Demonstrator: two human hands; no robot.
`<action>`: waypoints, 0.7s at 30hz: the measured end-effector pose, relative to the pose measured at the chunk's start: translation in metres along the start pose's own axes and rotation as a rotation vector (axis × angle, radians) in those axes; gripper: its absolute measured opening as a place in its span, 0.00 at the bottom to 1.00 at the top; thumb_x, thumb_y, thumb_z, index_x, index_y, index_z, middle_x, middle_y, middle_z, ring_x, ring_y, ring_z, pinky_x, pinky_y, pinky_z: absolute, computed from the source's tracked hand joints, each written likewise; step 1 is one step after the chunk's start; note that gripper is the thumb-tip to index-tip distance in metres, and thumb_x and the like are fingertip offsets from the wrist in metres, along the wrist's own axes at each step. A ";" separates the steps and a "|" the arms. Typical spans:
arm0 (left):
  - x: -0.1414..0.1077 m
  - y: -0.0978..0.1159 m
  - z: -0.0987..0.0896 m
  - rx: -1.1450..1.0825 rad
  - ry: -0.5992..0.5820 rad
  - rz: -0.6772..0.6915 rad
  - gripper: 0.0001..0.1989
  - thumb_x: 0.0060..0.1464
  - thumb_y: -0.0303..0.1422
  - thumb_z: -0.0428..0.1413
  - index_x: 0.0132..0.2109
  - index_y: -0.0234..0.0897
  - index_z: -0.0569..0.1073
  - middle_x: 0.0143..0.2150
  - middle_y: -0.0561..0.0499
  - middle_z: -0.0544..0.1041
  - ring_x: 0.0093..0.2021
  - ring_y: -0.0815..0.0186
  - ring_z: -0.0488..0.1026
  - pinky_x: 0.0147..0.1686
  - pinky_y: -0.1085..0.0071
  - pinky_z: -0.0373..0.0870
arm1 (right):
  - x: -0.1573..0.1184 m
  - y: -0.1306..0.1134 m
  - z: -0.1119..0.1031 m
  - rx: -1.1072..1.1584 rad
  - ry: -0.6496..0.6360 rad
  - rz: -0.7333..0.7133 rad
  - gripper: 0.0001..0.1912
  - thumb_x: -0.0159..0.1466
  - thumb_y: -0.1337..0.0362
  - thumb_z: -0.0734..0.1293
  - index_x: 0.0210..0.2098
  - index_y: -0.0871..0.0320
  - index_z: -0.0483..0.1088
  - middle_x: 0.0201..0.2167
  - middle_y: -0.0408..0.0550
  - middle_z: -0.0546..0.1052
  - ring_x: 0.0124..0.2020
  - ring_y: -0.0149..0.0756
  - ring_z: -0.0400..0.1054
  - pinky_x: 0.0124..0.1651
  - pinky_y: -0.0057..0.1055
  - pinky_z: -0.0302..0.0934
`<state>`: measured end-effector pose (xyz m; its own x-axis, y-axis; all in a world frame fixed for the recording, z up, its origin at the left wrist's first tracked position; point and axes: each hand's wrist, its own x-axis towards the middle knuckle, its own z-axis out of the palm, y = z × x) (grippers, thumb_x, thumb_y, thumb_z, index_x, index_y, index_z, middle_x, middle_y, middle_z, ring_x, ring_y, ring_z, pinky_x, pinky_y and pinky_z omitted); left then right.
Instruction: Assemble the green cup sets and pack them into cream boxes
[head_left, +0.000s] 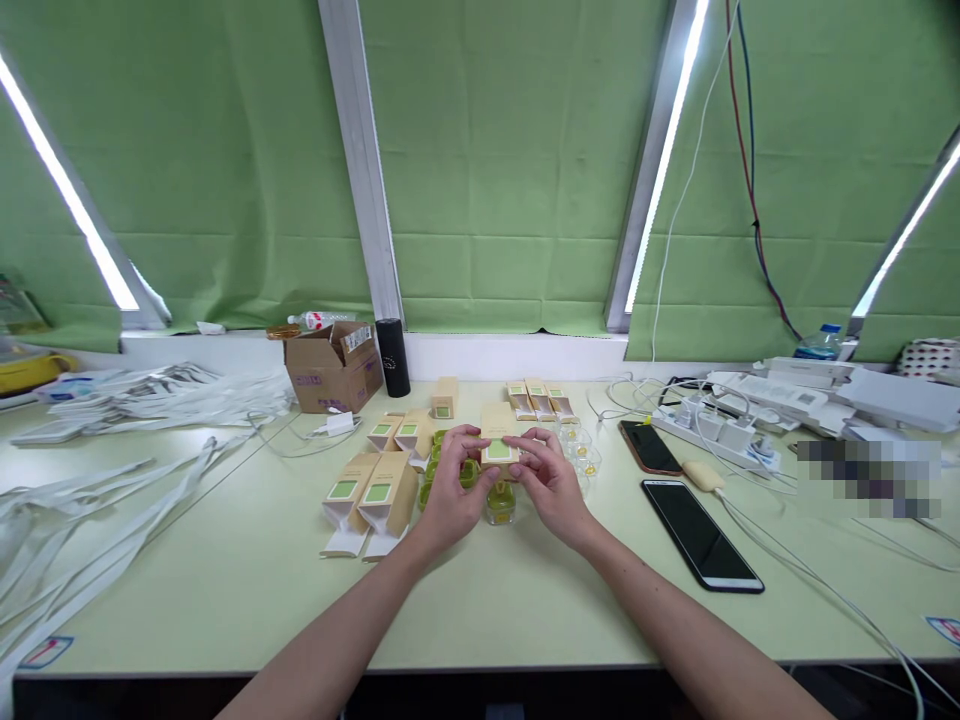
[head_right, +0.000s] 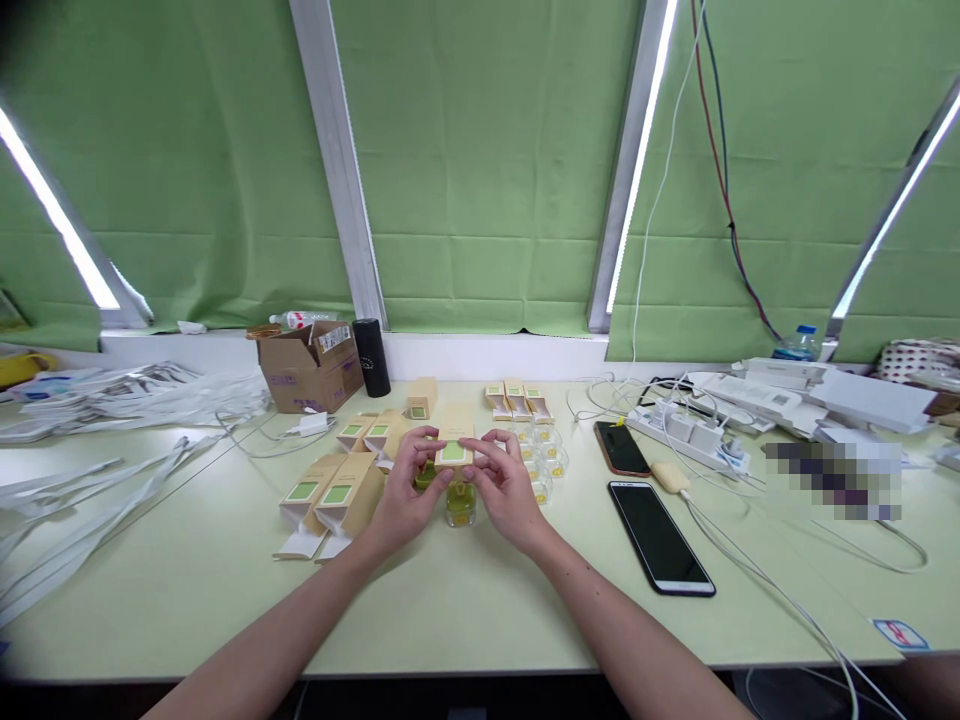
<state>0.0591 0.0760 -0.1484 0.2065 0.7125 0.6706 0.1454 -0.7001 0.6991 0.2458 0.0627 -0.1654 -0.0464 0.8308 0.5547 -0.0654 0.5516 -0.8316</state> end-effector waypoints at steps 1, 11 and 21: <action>0.000 0.000 0.000 0.008 0.002 0.006 0.13 0.65 0.40 0.59 0.53 0.41 0.72 0.60 0.41 0.65 0.53 0.58 0.71 0.51 0.59 0.73 | 0.000 0.000 0.000 -0.006 -0.003 -0.003 0.16 0.69 0.54 0.70 0.56 0.43 0.77 0.54 0.48 0.59 0.35 0.26 0.70 0.45 0.36 0.76; -0.002 -0.009 0.000 0.116 0.010 0.091 0.13 0.67 0.36 0.58 0.55 0.42 0.70 0.61 0.41 0.65 0.59 0.56 0.70 0.54 0.59 0.72 | -0.002 -0.001 -0.002 -0.085 -0.041 -0.001 0.19 0.72 0.53 0.68 0.61 0.42 0.73 0.61 0.52 0.57 0.40 0.30 0.73 0.54 0.42 0.75; -0.002 -0.009 -0.003 0.299 0.016 0.111 0.21 0.66 0.39 0.58 0.63 0.43 0.68 0.69 0.38 0.67 0.70 0.49 0.64 0.67 0.46 0.63 | -0.002 -0.006 0.004 0.032 -0.111 -0.065 0.40 0.71 0.48 0.69 0.76 0.39 0.46 0.76 0.52 0.57 0.73 0.46 0.59 0.74 0.55 0.55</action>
<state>0.0545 0.0810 -0.1554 0.2217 0.6300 0.7443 0.4012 -0.7546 0.5192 0.2425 0.0579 -0.1614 -0.1507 0.7788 0.6088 -0.1033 0.6001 -0.7932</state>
